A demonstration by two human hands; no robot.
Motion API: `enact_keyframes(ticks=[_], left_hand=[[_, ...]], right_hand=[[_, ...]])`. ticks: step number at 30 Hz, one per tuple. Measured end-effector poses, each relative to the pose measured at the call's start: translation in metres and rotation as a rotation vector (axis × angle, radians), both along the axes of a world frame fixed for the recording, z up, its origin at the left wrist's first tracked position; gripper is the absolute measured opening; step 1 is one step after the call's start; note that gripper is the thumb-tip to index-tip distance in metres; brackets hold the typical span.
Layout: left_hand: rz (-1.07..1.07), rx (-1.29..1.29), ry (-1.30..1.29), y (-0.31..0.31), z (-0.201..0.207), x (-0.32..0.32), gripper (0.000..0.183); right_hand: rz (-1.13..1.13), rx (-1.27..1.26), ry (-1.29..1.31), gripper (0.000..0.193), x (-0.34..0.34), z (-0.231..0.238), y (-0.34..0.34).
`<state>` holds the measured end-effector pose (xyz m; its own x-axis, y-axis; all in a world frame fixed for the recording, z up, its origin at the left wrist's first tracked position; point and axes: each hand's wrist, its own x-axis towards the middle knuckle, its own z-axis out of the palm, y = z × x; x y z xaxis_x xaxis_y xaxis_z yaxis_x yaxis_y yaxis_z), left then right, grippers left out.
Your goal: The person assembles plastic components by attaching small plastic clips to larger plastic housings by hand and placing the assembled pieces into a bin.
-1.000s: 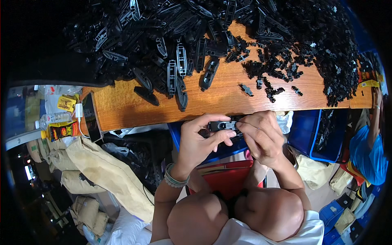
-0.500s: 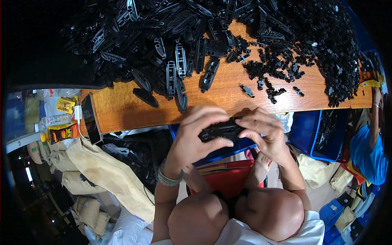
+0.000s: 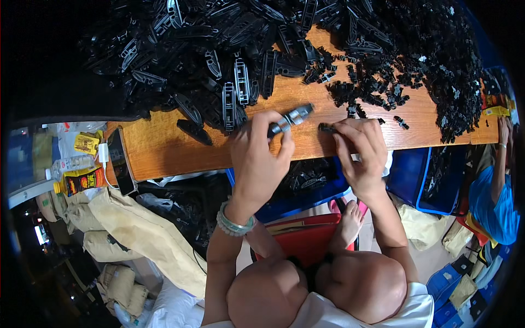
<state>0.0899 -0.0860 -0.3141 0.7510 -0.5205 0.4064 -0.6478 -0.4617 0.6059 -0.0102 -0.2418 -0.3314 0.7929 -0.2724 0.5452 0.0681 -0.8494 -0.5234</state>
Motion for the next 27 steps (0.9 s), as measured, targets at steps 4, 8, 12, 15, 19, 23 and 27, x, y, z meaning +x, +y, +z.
enact_keyframes(ticks=[4,8,12,15,19,23,27], left_hand=[[-0.256,-0.291,0.624,0.012,0.001,-0.011,0.023],[-0.329,-0.331,0.901,0.018,0.008,-0.012,0.025],[-0.373,-0.405,1.052,0.023,0.007,-0.014,0.025],[-0.361,-0.417,1.097,0.022,0.010,-0.016,0.025],[-0.308,-0.394,1.164,0.025,0.014,-0.017,0.026],[-0.262,-0.420,1.150,0.025,0.017,-0.022,0.024],[-0.249,-0.363,0.916,0.027,0.014,-0.026,0.021]], right_hand=[[0.225,0.326,-0.033,0.020,0.003,0.025,0.005],[0.312,0.206,0.024,0.018,0.003,0.031,0.004],[0.270,0.034,0.035,0.020,0.002,0.028,0.008],[0.277,-0.115,0.008,0.023,0.000,0.031,0.008],[0.252,-0.191,0.013,0.025,-0.003,0.029,0.012],[0.274,-0.275,0.026,0.024,-0.006,0.026,0.016],[0.328,-0.053,0.000,0.025,-0.006,0.031,0.019]])
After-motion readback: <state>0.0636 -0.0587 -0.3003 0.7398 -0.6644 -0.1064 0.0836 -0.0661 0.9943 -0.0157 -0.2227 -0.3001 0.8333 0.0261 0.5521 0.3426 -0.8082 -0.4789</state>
